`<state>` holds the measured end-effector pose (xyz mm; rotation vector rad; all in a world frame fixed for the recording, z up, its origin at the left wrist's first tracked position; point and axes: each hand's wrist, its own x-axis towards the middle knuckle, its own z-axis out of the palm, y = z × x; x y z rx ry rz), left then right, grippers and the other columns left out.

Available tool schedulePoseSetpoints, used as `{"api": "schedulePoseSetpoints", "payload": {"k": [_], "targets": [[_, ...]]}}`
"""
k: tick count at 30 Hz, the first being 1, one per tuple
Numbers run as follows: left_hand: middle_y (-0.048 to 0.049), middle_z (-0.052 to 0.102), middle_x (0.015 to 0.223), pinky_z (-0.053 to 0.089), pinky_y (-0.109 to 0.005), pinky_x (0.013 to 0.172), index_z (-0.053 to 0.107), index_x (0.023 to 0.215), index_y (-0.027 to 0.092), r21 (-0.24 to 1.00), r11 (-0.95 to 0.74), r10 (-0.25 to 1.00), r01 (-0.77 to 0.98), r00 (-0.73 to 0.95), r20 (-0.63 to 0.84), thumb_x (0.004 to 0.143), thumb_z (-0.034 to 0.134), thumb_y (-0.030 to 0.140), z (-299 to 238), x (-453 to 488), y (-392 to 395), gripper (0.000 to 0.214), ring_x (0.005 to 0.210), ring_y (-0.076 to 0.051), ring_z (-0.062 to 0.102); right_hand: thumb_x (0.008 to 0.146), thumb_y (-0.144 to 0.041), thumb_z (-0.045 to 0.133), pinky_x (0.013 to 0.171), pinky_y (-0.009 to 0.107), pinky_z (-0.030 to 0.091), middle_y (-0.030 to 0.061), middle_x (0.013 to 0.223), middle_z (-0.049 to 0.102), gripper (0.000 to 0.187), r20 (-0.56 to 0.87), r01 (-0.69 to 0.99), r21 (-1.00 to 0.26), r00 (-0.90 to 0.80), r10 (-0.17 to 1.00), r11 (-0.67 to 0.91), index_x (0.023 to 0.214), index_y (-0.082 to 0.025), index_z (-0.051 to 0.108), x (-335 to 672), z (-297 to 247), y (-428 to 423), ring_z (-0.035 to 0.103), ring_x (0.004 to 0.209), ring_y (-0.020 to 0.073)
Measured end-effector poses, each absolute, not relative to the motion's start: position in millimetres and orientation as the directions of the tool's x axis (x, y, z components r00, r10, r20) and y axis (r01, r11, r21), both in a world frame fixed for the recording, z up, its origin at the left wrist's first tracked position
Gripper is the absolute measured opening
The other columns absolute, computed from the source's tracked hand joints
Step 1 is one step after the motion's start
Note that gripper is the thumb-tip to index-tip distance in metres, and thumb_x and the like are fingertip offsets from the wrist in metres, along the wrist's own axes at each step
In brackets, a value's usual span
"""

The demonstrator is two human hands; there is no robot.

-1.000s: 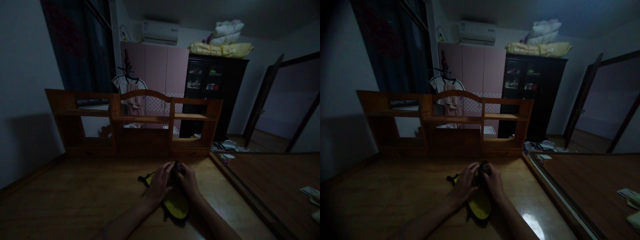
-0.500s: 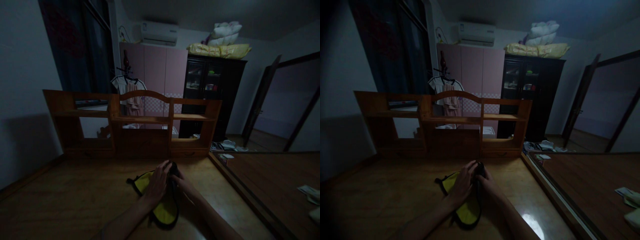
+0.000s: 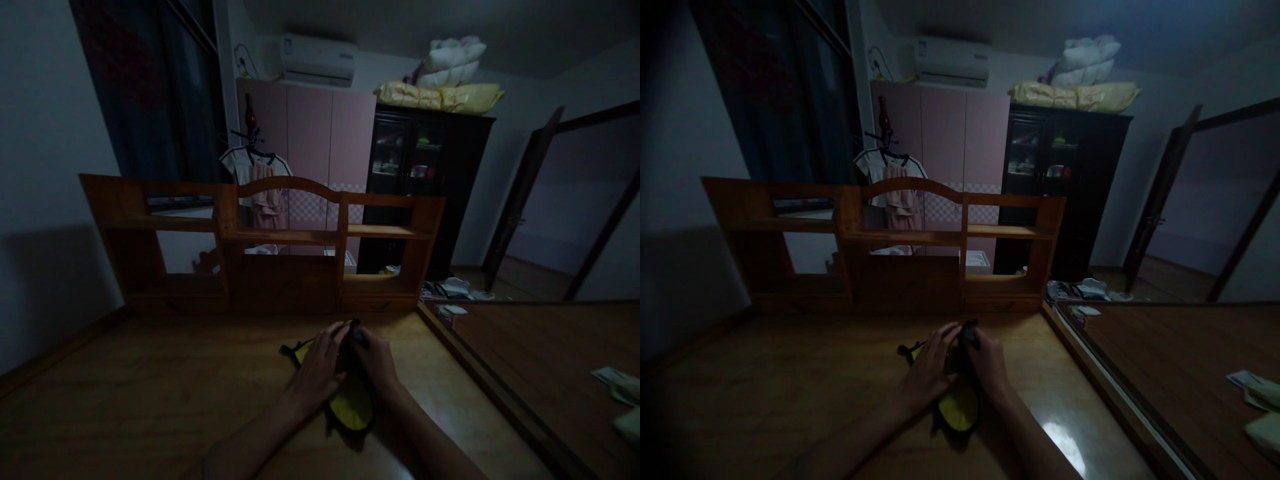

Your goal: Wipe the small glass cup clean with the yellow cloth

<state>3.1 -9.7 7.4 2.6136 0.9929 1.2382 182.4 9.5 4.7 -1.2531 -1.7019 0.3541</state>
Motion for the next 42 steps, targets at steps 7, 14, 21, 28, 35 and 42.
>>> {"api": "schedulePoseSetpoints", "payload": {"k": [7, 14, 21, 28, 35, 42], "targets": [[-0.0081, 0.038, 0.144, 0.034, -0.051, 0.110, 0.028, 0.144, 0.028, 0.357, -0.730, 0.643, 0.583, 0.408, 0.648, 0.073, 0.065, 0.008, 4.5, 2.1, -9.5, 0.083, 0.132, -0.029, 0.037, 0.081, -0.029, 0.058, 0.075, 0.034, 0.051, 0.0067, 0.089, 0.074, 0.023, 0.498, 0.483, -0.761, 0.005, 0.867, 0.434, 0.099, -0.020, 0.069, 177.5, 0.2, 13.2, 0.067, 0.081, 0.0254], [-0.0117, 0.037, 0.142, 0.035, -0.050, 0.108, 0.028, 0.145, 0.025, 0.371, -0.728, 0.640, 0.576, 0.377, 0.670, 0.078, 0.068, 0.019, -2.3, -1.4, -3.5, 0.079, 0.129, -0.031, 0.039, 0.074, -0.021, 0.057, 0.103, 0.044, 0.042, 0.0034, 0.120, 0.067, 0.046, 0.274, 0.119, -0.947, -0.183, 0.944, 0.298, 0.121, -0.022, 0.061, 174.7, -4.5, 17.4, 0.059, 0.113, 0.0261], [-0.0135, 0.033, 0.145, 0.030, -0.050, 0.111, 0.027, 0.146, 0.023, 0.329, -0.774, 0.595, 0.541, 0.444, 0.670, 0.083, 0.062, 0.027, 2.3, -4.9, -5.6, 0.072, 0.133, -0.031, 0.034, 0.074, -0.022, 0.056, 0.102, 0.044, 0.043, 0.0047, 0.121, 0.067, 0.048, 0.252, -0.010, -0.967, -0.182, 0.951, 0.254, 0.122, -0.022, 0.059, 166.7, -5.8, 12.8, 0.059, 0.113, 0.0266], [-0.0137, 0.031, 0.146, 0.030, -0.048, 0.111, 0.025, 0.147, 0.022, 0.315, -0.808, 0.559, 0.498, 0.478, 0.677, 0.091, 0.050, 0.044, 6.1, -6.0, -1.5, 0.066, 0.133, -0.029, 0.033, 0.081, -0.027, 0.056, 0.101, 0.042, 0.044, 0.0068, 0.122, 0.065, 0.044, 0.484, 0.227, -0.846, -0.057, 0.873, 0.483, 0.124, -0.025, 0.058, 167.1, -10.3, 12.8, 0.056, 0.117, 0.0278], [-0.0148, 0.030, 0.147, 0.031, -0.049, 0.111, 0.020, 0.149, 0.023, 0.297, -0.808, 0.553, 0.509, 0.482, 0.680, 0.088, 0.054, 0.052, 5.3, -1.0, -1.8, 0.076, 0.133, -0.031, 0.033, 0.088, -0.023, 0.048, 0.074, 0.032, 0.052, 0.0072, 0.092, 0.073, 0.027, 0.506, 0.458, -0.742, -0.096, 0.857, 0.490, 0.112, -0.020, 0.061, 175.6, 3.3, 8.9, 0.068, 0.083, 0.0236], [-0.0114, 0.034, 0.145, 0.033, -0.053, 0.110, 0.022, 0.148, 0.027, 0.337, -0.787, 0.585, 0.517, 0.450, 0.675, 0.080, 0.062, 0.019, 6.4, 1.9, -4.2, 0.080, 0.133, -0.031, 0.034, 0.083, -0.027, 0.056, 0.065, 0.027, 0.047, 0.0069, 0.085, 0.073, 0.018, 0.504, 0.592, -0.697, 0.005, 0.863, 0.404, 0.097, -0.019, 0.063, 177.8, 4.6, 9.5, 0.068, 0.074, 0.0222]]}}
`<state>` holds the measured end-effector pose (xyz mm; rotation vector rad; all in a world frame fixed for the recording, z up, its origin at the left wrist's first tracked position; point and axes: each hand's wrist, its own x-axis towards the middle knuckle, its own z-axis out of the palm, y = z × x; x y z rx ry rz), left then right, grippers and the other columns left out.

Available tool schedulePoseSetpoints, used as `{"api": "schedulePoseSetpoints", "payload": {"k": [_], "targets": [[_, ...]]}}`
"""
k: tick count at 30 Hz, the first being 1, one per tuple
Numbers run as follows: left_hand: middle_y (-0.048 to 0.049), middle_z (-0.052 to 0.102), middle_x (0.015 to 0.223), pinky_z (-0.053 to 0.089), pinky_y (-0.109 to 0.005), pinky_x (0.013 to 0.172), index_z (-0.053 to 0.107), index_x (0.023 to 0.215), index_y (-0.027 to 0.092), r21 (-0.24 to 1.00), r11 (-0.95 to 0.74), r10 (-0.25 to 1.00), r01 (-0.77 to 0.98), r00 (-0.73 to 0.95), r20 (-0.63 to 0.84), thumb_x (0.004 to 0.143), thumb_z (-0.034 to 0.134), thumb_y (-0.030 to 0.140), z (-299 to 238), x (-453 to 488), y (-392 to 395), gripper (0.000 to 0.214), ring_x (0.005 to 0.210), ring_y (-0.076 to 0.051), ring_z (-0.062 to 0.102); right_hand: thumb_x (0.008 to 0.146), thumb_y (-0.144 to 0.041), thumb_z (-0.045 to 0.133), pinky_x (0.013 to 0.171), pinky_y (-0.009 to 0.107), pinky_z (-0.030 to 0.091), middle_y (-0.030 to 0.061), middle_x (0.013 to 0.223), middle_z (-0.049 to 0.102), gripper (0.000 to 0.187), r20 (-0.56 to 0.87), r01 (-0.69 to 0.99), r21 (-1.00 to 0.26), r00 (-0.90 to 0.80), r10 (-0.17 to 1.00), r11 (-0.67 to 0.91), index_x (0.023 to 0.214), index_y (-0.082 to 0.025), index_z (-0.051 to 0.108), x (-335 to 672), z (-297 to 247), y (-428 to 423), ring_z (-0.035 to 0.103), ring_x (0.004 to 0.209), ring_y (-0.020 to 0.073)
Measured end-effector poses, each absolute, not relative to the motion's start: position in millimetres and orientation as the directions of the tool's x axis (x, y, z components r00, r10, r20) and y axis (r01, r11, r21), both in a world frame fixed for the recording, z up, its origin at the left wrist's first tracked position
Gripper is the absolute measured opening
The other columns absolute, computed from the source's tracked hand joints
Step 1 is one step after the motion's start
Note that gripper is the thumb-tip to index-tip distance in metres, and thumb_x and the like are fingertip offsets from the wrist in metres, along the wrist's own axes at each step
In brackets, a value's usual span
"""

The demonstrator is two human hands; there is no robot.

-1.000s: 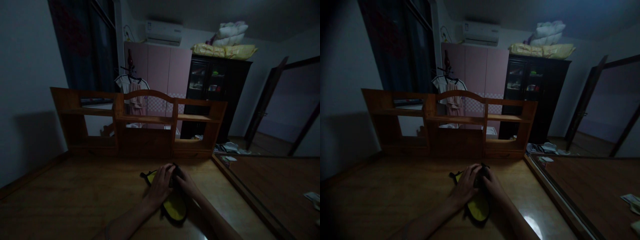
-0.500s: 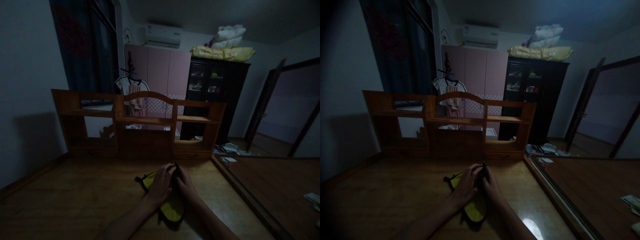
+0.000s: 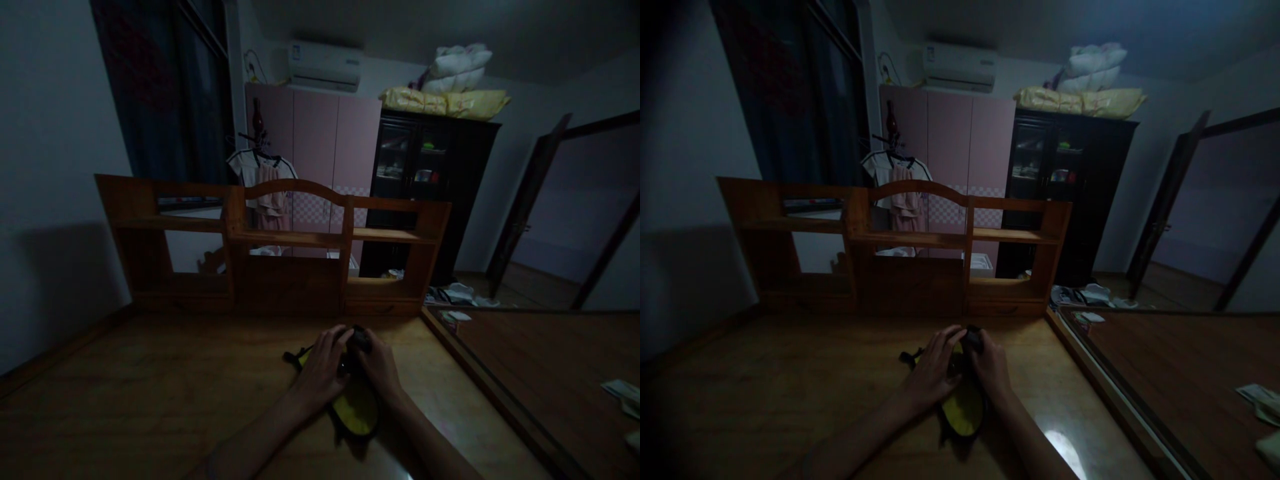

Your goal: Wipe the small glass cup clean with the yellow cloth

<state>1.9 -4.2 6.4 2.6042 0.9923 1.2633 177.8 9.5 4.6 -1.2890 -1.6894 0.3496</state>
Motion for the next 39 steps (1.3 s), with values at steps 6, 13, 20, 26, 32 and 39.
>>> {"api": "schedulePoseSetpoints", "payload": {"k": [6, 13, 20, 26, 32, 39], "targets": [[-0.0089, 0.039, 0.140, 0.035, -0.051, 0.109, 0.026, 0.146, 0.028, 0.354, -0.768, 0.606, 0.535, 0.424, 0.674, 0.076, 0.064, 0.013, 9.7, 2.3, -7.0, 0.082, 0.129, -0.029, 0.037, 0.082, -0.026, 0.057, 0.064, 0.025, 0.046, 0.0018, 0.080, 0.070, 0.014, 0.512, 0.512, -0.731, -0.025, 0.859, 0.451, 0.092, -0.020, 0.062, 177.1, 6.9, 8.2, 0.066, 0.073, 0.0194], [-0.0093, 0.038, 0.141, 0.035, -0.048, 0.109, 0.029, 0.145, 0.028, 0.331, -0.730, 0.610, 0.597, 0.351, 0.711, 0.078, 0.066, 0.014, 1.9, 2.8, -1.2, 0.078, 0.129, -0.028, 0.036, 0.074, -0.021, 0.058, 0.087, 0.034, 0.050, 0.0052, 0.104, 0.070, 0.036, 0.408, 0.285, -0.863, -0.091, 0.908, 0.416, 0.110, -0.019, 0.062, 173.6, -3.2, 19.3, 0.064, 0.097, 0.0234], [-0.0097, 0.033, 0.142, 0.035, -0.048, 0.109, 0.027, 0.147, 0.028, 0.298, -0.741, 0.616, 0.602, 0.432, 0.659, 0.074, 0.064, 0.009, -0.5, 3.1, -1.6, 0.084, 0.130, -0.029, 0.034, 0.072, -0.017, 0.057, 0.096, 0.040, 0.049, 0.0068, 0.118, 0.067, 0.048, 0.440, 0.233, -0.862, -0.097, 0.893, 0.450, 0.120, -0.021, 0.060, 171.2, -22.3, 25.6, 0.061, 0.110, 0.0256], [-0.0114, 0.031, 0.143, 0.034, -0.052, 0.109, 0.025, 0.147, 0.028, 0.319, -0.765, 0.612, 0.560, 0.478, 0.630, 0.077, 0.062, 0.014, 4.8, 2.2, -3.6, 0.081, 0.132, -0.031, 0.032, 0.073, -0.015, 0.054, 0.093, 0.040, 0.051, 0.0071, 0.112, 0.070, 0.045, 0.526, 0.336, -0.791, -0.051, 0.849, 0.510, 0.117, -0.022, 0.063, 171.7, -21.0, 21.2, 0.064, 0.104, 0.0254], [-0.0105, 0.034, 0.141, 0.036, -0.051, 0.109, 0.028, 0.145, 0.029, 0.360, -0.750, 0.628, 0.555, 0.426, 0.651, 0.077, 0.063, 0.013, 1.0, 4.5, -1.5, 0.077, 0.130, -0.029, 0.035, 0.075, -0.014, 0.054, 0.088, 0.039, 0.052, 0.0079, 0.103, 0.072, 0.040, 0.512, 0.433, -0.764, -0.046, 0.858, 0.479, 0.113, -0.019, 0.064, 173.3, -20.9, 21.6, 0.066, 0.094, 0.0246], [-0.0112, 0.035, 0.140, 0.037, -0.052, 0.107, 0.030, 0.144, 0.029, 0.374, -0.746, 0.630, 0.551, 0.404, 0.663, 0.080, 0.066, 0.020, -3.5, 5.5, 0.5, 0.074, 0.128, -0.030, 0.037, 0.075, -0.016, 0.055, 0.087, 0.038, 0.053, 0.0094, 0.104, 0.072, 0.041, 0.507, 0.462, -0.759, -0.021, 0.861, 0.459, 0.115, -0.018, 0.063, 173.6, -15.4, 17.6, 0.067, 0.095, 0.0250]]}}
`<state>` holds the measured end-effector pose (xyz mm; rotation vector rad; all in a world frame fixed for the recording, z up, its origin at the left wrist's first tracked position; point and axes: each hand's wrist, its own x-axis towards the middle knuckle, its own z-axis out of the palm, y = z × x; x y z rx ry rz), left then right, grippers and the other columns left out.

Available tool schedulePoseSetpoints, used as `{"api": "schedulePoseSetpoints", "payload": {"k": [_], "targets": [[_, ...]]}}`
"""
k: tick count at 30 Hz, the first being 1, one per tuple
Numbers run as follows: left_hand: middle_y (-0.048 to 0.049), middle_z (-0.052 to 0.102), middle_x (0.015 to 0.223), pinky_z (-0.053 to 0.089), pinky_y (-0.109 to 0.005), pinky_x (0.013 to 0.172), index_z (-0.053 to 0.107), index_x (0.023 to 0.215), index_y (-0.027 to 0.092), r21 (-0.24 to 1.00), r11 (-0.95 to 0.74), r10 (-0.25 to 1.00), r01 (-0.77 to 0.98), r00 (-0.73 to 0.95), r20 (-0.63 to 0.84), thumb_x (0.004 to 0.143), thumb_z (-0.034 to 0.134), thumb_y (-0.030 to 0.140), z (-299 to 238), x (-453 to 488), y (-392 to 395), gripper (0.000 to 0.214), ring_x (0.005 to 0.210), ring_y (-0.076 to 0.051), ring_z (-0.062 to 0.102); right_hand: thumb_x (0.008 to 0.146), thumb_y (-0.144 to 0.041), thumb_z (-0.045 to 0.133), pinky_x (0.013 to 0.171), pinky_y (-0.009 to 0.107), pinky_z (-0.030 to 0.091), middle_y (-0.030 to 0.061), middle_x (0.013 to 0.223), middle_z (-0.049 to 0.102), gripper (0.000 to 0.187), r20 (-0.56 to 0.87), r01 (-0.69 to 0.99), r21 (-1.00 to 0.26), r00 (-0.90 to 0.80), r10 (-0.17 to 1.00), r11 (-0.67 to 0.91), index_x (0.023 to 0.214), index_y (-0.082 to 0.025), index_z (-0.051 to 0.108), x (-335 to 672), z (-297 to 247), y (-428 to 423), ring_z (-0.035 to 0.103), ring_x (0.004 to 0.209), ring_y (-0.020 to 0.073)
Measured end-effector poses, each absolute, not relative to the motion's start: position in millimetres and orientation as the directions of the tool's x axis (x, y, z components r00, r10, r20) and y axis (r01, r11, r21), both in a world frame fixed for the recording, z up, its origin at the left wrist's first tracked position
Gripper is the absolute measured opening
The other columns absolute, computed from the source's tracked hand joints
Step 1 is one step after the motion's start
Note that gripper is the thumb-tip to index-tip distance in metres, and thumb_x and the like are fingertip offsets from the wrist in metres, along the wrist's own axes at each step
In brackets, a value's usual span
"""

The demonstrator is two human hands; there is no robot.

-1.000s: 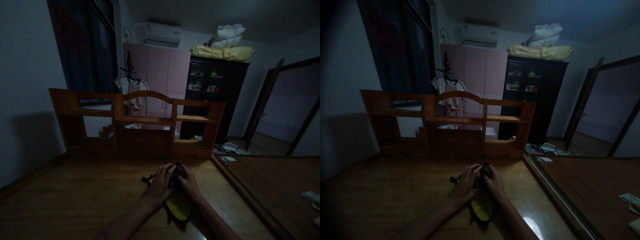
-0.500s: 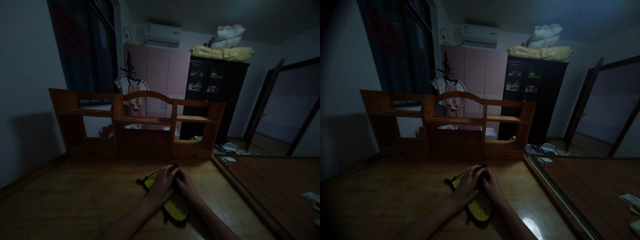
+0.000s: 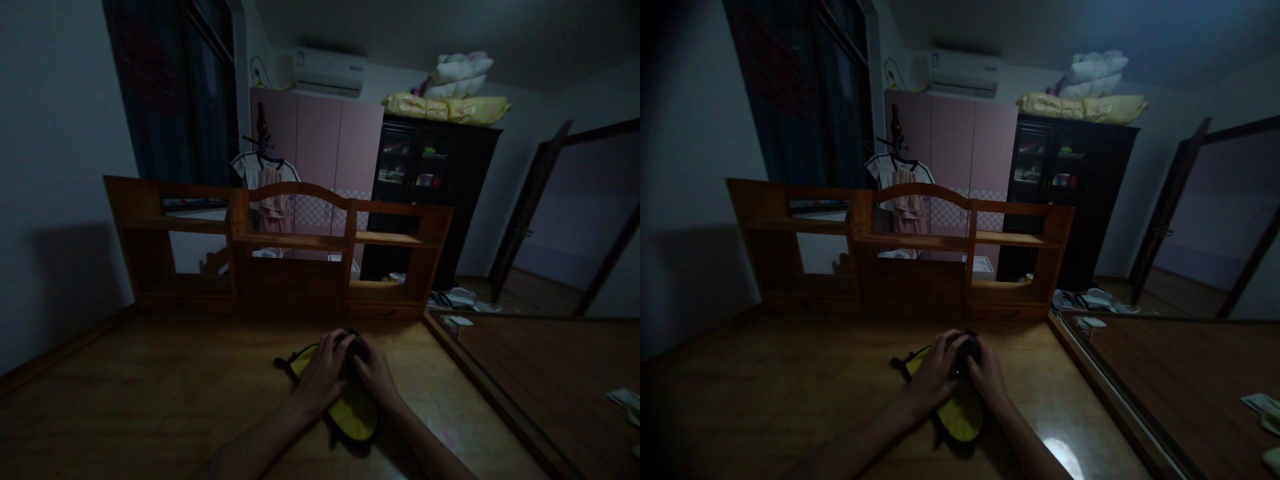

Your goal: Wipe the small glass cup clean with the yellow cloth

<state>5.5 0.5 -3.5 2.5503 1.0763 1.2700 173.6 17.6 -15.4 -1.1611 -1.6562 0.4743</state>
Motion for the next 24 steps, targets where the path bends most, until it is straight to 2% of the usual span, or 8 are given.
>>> {"api": "schedulePoseSetpoints", "payload": {"k": [5, 13, 24], "targets": [[-0.0120, 0.035, 0.139, 0.038, -0.053, 0.106, 0.030, 0.143, 0.028, 0.384, -0.757, 0.621, 0.528, 0.397, 0.676, 0.080, 0.067, 0.020, -2.6, 5.1, 0.7, 0.074, 0.128, -0.031, 0.038, 0.075, -0.017, 0.056, 0.087, 0.039, 0.053, 0.0094, 0.104, 0.072, 0.041, 0.491, 0.463, -0.765, -0.033, 0.871, 0.448, 0.115, -0.017, 0.064, 173.5, -11.4, 15.7, 0.067, 0.094, 0.0255], [-0.0114, 0.034, 0.141, 0.037, -0.049, 0.108, 0.031, 0.142, 0.025, 0.378, -0.752, 0.628, 0.539, 0.414, 0.659, 0.076, 0.065, 0.014, 1.6, 4.9, -0.3, 0.075, 0.130, -0.028, 0.035, 0.074, -0.017, 0.057, 0.086, 0.038, 0.053, 0.0084, 0.104, 0.072, 0.041, 0.496, 0.425, -0.777, -0.041, 0.867, 0.465, 0.114, -0.018, 0.064, 175.1, -11.6, 17.5, 0.067, 0.094, 0.0253], [-0.0107, 0.034, 0.142, 0.035, -0.052, 0.110, 0.029, 0.143, 0.025, 0.390, -0.754, 0.631, 0.529, 0.416, 0.655, 0.073, 0.062, 0.008, -0.8, 5.6, -1.2, 0.079, 0.132, -0.029, 0.034, 0.074, -0.015, 0.056, 0.085, 0.037, 0.053, 0.0079, 0.102, 0.073, 0.042, 0.488, 0.426, -0.782, -0.034, 0.872, 0.455, 0.115, -0.018, 0.064, 174.7, -10.6, 19.0, 0.067, 0.091, 0.0242]]}}
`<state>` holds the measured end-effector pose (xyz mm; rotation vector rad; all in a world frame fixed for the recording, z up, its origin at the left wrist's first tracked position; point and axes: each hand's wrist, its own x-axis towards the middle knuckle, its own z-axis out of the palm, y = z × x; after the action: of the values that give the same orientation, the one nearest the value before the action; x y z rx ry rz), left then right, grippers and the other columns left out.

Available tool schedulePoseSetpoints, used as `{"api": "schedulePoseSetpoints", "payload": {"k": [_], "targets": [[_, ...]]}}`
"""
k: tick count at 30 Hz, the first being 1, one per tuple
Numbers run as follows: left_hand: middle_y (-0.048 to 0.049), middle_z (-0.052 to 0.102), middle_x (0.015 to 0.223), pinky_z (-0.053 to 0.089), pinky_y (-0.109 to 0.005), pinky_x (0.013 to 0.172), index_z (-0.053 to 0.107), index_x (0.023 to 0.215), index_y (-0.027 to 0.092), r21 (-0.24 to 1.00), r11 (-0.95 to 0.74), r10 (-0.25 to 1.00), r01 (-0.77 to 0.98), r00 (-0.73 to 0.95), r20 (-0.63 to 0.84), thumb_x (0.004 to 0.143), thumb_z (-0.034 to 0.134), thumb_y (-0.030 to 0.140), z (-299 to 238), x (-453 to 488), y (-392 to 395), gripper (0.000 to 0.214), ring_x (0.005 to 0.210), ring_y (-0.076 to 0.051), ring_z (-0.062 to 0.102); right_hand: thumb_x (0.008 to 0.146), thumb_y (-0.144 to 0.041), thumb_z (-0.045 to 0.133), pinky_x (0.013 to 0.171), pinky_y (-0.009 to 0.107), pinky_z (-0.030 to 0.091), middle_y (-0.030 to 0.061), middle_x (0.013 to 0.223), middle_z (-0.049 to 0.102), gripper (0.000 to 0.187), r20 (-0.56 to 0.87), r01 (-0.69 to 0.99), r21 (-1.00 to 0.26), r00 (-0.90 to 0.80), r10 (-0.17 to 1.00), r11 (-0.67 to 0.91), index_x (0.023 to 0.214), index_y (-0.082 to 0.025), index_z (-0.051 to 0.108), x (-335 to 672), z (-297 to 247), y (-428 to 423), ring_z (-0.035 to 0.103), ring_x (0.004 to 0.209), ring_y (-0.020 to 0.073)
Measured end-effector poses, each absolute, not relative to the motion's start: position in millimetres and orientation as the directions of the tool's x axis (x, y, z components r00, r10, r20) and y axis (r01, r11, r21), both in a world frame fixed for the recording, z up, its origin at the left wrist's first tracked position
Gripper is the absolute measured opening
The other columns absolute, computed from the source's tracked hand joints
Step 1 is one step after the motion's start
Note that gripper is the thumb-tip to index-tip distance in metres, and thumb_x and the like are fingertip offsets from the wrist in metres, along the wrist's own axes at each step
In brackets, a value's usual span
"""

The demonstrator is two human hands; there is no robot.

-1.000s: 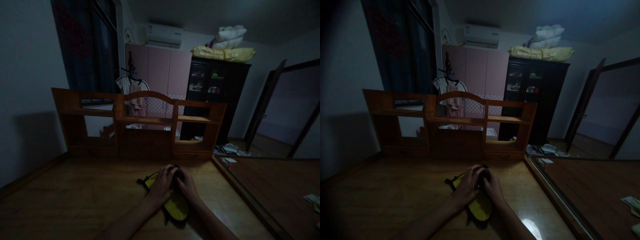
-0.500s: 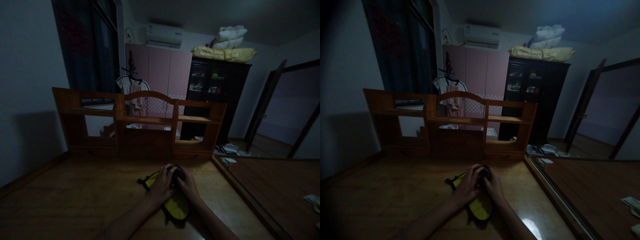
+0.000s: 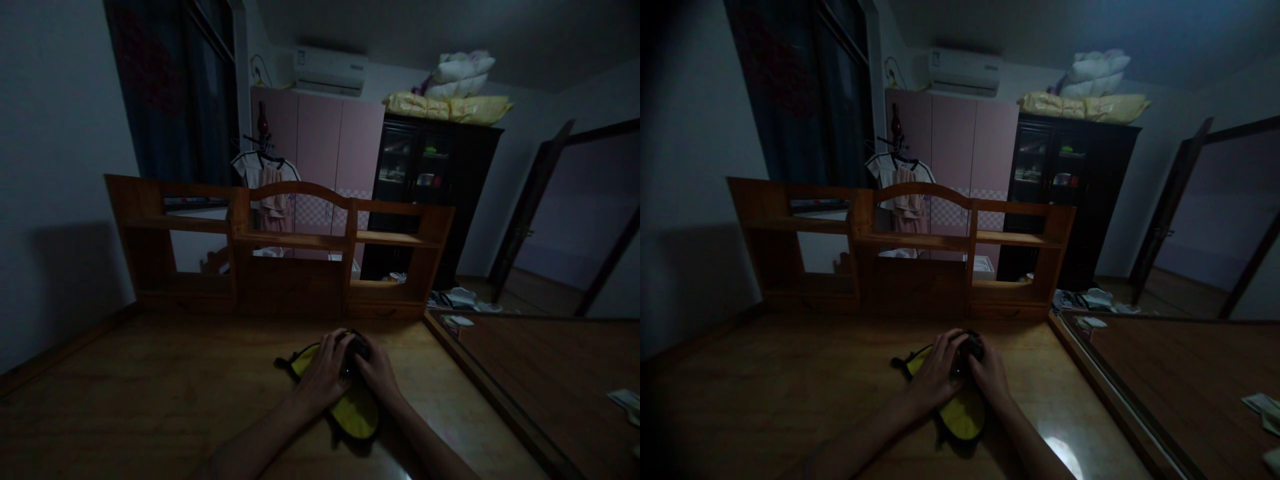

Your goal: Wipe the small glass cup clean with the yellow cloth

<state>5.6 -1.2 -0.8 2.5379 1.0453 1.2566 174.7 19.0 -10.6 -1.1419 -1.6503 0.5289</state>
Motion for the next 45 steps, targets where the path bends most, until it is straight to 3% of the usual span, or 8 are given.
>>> {"api": "schedulePoseSetpoints", "payload": {"k": [20, 34, 41, 45], "targets": [[-0.0098, 0.039, 0.138, 0.041, -0.052, 0.104, 0.032, 0.140, 0.028, 0.452, -0.729, 0.662, 0.514, 0.363, 0.656, 0.069, 0.059, 0.007, -0.3, 9.5, -5.8, 0.080, 0.128, -0.030, 0.039, 0.076, -0.017, 0.056, 0.086, 0.038, 0.052, 0.0083, 0.106, 0.072, 0.042, 0.466, 0.510, -0.746, -0.057, 0.883, 0.427, 0.118, -0.020, 0.063, 175.5, -12.0, 19.0, 0.067, 0.095, 0.0256], [-0.0094, 0.032, 0.145, 0.033, -0.051, 0.113, 0.026, 0.145, 0.027, 0.438, -0.758, 0.644, 0.484, 0.449, 0.619, 0.071, 0.059, 0.003, -2.1, 6.8, -4.7, 0.085, 0.137, -0.028, 0.030, 0.078, -0.016, 0.053, 0.086, 0.039, 0.051, 0.0093, 0.104, 0.071, 0.041, 0.507, 0.547, -0.700, -0.074, 0.859, 0.460, 0.118, -0.019, 0.060, 178.8, -18.6, 22.6, 0.066, 0.094, 0.0252], [-0.0097, 0.034, 0.141, 0.043, -0.048, 0.105, 0.025, 0.145, 0.028, 0.471, -0.708, 0.692, 0.527, 0.383, 0.612, 0.069, 0.064, 0.007, -7.4, 8.8, -0.9, 0.088, 0.129, -0.028, 0.041, 0.076, -0.016, 0.055, 0.079, 0.035, 0.052, 0.0067, 0.098, 0.072, 0.037, 0.490, 0.540, -0.711, -0.079, 0.868, 0.450, 0.112, -0.020, 0.063, 179.0, -11.5, 20.6, 0.067, 0.087, 0.0239], [-0.0088, 0.040, 0.137, 0.041, -0.049, 0.106, 0.025, 0.145, 0.029, 0.447, -0.725, 0.671, 0.525, 0.391, 0.629, 0.068, 0.064, 0.008, -3.0, 9.5, -1.2, 0.090, 0.125, -0.028, 0.042, 0.076, -0.017, 0.055, 0.078, 0.034, 0.051, 0.0075, 0.097, 0.072, 0.034, 0.489, 0.558, -0.698, -0.089, 0.868, 0.450, 0.109, -0.019, 0.064, 177.8, -6.2, 17.3, 0.067, 0.087, 0.0243]]}}
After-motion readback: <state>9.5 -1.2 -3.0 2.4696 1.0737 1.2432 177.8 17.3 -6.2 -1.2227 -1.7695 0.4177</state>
